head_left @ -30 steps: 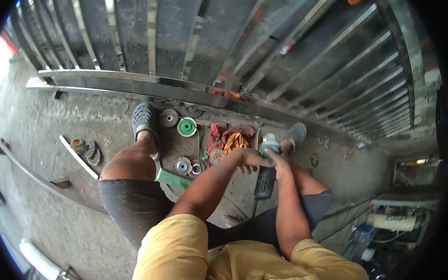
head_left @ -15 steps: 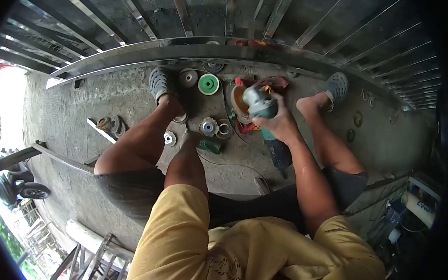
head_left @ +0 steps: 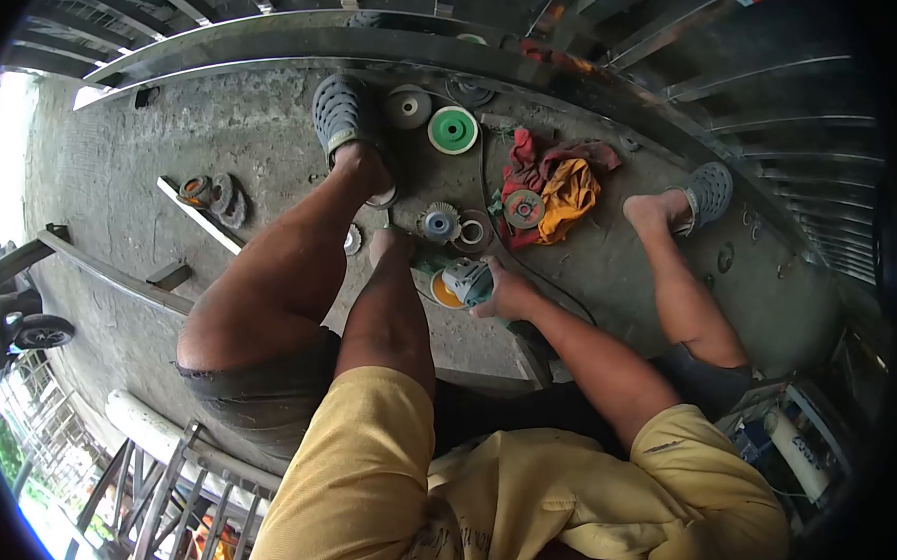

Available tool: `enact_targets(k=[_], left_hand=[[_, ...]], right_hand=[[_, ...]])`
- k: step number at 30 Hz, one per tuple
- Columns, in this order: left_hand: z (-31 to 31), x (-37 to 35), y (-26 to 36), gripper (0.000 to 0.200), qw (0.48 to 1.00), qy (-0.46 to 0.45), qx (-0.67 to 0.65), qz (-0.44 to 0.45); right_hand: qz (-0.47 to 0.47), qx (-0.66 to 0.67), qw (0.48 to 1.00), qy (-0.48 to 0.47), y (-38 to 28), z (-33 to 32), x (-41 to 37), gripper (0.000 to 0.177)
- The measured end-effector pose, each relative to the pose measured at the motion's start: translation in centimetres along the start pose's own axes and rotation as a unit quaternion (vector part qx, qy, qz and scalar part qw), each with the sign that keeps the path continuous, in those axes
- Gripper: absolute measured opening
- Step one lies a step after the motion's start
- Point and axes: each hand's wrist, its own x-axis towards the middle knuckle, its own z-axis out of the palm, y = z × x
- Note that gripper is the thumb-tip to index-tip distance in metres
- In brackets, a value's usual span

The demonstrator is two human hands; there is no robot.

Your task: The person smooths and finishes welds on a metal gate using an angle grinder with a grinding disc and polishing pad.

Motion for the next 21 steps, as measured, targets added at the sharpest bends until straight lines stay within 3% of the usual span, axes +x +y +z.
enact_targets(k=[7, 13, 14, 15, 16, 17, 20, 21], left_hand=[[-1.7, -3.9, 1.0, 0.038, 0.993, 0.036, 0.079, 0.079], [-1.6, -3.7, 1.2, 0.037, 0.98, 0.012, 0.152, 0.126], [-1.4, -2.7, 0.8, 0.037, 0.97, -0.01, 0.184, 0.157], [3.6, 6.2, -2.7, 0.038, 0.96, 0.017, 0.18, 0.215], [3.2, 6.6, -2.2, 0.038, 0.893, -0.005, 0.343, 0.292], [3.0, 8.2, -1.8, 0.038, 0.864, -0.002, 0.388, 0.321], [-0.7, 8.2, 3.1, 0.039, 0.879, 0.041, 0.339, 0.333], [-3.0, 4.2, 5.6, 0.041, 0.897, 0.047, 0.297, 0.323]], right_hand=[[0.017, 0.073, 0.997, 0.021, -0.8, 1.0, 1.6, 0.129], [0.037, 0.033, 0.998, 0.031, -0.4, 0.5, 1.6, 0.129], [0.031, 0.033, 0.999, 0.024, -0.3, 0.8, 1.8, 0.128], [0.027, 0.02, 0.999, 0.031, -0.5, 0.4, 1.5, 0.127], [0.023, 0.006, 0.999, 0.037, -0.7, 0.0, 1.2, 0.126], [0.024, -0.021, 0.998, 0.055, -1.0, -1.1, 0.9, 0.125], [0.026, 0.029, 0.991, 0.128, -1.0, -5.5, -0.3, 0.121], [0.022, 0.062, 0.983, 0.173, -0.9, -7.3, -0.7, 0.119]])
